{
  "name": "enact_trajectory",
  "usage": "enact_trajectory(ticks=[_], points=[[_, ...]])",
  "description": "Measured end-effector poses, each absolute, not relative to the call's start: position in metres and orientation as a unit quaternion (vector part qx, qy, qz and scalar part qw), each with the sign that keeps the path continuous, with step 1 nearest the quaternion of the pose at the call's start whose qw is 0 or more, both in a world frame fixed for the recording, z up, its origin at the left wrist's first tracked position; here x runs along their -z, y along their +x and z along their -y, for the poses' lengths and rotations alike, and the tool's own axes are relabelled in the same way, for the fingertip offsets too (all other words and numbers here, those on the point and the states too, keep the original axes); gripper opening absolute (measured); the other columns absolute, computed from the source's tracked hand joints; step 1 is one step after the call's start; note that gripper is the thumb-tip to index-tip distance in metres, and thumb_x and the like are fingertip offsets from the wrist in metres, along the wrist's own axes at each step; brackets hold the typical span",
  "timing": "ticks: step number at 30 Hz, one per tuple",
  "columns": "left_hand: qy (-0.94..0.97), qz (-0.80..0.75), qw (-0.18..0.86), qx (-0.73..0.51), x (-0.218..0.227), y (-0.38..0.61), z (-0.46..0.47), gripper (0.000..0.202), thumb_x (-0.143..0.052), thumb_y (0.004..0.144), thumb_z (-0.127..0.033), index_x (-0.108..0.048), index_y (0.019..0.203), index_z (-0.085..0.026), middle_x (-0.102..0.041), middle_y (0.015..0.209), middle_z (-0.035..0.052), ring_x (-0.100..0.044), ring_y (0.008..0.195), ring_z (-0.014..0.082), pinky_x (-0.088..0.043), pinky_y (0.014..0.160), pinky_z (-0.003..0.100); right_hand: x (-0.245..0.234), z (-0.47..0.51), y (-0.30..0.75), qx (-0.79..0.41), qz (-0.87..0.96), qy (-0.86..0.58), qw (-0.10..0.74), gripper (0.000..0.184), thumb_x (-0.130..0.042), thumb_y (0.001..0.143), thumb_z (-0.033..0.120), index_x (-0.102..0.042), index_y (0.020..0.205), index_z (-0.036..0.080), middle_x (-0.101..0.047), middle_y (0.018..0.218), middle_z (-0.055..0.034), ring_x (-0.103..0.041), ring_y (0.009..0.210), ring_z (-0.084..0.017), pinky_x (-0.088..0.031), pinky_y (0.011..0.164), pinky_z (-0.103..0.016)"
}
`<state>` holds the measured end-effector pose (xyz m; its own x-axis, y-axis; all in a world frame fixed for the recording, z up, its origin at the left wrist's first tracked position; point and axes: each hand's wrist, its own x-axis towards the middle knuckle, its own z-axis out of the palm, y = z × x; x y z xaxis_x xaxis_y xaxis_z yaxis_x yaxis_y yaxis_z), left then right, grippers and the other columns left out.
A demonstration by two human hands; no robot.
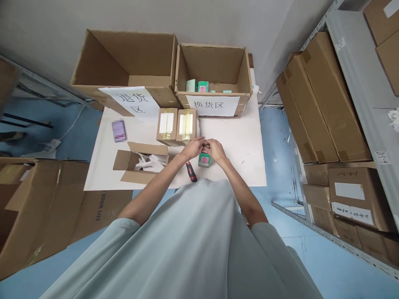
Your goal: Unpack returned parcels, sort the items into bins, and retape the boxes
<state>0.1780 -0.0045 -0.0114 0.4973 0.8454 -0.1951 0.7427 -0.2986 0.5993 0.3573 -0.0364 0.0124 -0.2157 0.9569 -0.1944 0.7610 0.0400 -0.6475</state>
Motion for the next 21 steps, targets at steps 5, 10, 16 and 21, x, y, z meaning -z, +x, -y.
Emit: enact_trajectory(ticks=[5,10,16,21], points=[[0.807,-0.466,0.354,-0.081,0.014,0.178,0.012,0.046,-0.055,0.094,-0.010,-0.077,0.133,-0.016,-0.073,0.149,0.0192,-0.071,0.140,0.0349,-0.053,0.127,0.047,-0.018,0.026,0.360,-0.317,0.762,-0.565,0.013,0.011,-0.074,0.101,0.019,-0.084,0.106,0.018,-0.077,0.121,-0.0138,-0.074,0.118,-0.028,-0.056,0.105,-0.034],[0.804,-0.445,0.387,-0.078,0.020,0.175,0.018,0.055,-0.074,0.077,-0.016,-0.072,0.132,-0.015,-0.073,0.144,0.0201,-0.073,0.133,0.0374,-0.060,0.117,0.046,-0.020,0.028,0.359,-0.299,0.758,-0.579,-0.019,0.017,-0.082,0.102,0.031,-0.086,0.106,0.015,-0.069,0.125,-0.0204,-0.067,0.126,-0.034,-0.056,0.109,-0.038],[0.774,-0.463,0.412,-0.126,0.028,0.170,0.025,0.080,-0.071,0.075,-0.015,-0.061,0.154,-0.021,-0.063,0.164,0.0162,-0.066,0.148,0.0351,-0.055,0.125,0.048,-0.022,0.028,0.361,-0.298,0.767,-0.568,-0.023,0.020,-0.071,0.109,0.024,-0.085,0.124,0.021,-0.072,0.123,-0.0162,-0.065,0.131,-0.033,-0.053,0.113,-0.039],[0.771,-0.465,0.416,-0.132,0.027,0.178,0.028,0.078,-0.074,0.077,-0.017,-0.063,0.155,-0.020,-0.068,0.157,0.0166,-0.069,0.142,0.0355,-0.055,0.124,0.049,-0.018,0.021,0.363,-0.308,0.727,-0.612,-0.048,0.023,-0.075,0.106,0.024,-0.084,0.126,0.019,-0.080,0.125,-0.0178,-0.074,0.120,-0.031,-0.056,0.101,-0.034]])
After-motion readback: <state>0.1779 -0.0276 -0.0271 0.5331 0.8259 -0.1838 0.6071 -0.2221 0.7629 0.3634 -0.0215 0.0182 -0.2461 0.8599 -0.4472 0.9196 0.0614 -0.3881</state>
